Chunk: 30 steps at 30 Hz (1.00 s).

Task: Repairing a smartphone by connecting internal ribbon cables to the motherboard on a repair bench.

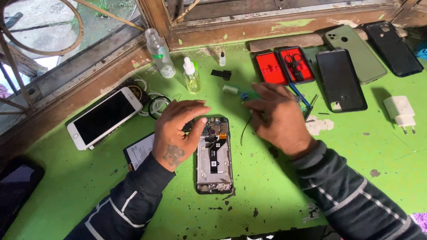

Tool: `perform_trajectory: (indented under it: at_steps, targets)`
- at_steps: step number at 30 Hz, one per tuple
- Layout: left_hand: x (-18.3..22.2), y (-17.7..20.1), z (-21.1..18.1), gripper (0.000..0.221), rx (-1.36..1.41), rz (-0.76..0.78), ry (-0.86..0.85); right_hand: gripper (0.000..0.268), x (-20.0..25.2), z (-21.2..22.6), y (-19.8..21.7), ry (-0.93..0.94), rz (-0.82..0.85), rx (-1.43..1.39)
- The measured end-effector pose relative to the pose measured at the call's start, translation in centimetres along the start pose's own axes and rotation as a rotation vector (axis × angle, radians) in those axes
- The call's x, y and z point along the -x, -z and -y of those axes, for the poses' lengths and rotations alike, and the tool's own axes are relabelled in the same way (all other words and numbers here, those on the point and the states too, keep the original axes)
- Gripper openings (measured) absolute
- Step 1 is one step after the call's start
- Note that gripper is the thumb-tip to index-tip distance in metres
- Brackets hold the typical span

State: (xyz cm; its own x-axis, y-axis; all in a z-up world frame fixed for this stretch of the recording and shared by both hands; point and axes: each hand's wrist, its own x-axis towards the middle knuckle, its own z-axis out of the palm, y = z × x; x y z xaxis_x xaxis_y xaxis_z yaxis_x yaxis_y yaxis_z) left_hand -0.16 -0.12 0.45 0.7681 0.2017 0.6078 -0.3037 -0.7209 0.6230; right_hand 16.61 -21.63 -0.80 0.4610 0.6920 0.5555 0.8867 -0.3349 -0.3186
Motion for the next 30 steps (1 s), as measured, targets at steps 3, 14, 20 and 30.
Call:
perform_trajectory:
  at_steps: [3, 14, 20, 30]
  targets:
    - [0.0, 0.3, 0.2, 0.021, -0.009, -0.079, -0.025, 0.025, -0.3, -1.0, 0.5, 0.023, -0.067, 0.087]
    - [-0.3, 0.7, -0.9, 0.021, -0.005, -0.138, -0.049, 0.021, -0.4, -4.3, 1.0, -0.061, -0.125, 0.074]
    - [-0.3, -0.1, -1.7, 0.019, -0.139, -0.001, -0.156, 0.023, -0.1, -5.3, 1.4, -0.084, -0.165, 0.063]
    - [-1.5, -3.8, -3.7, 0.022, -0.532, 0.379, 0.07, 0.01, 1.2, -2.2, 1.9, -0.084, -0.148, 0.173]
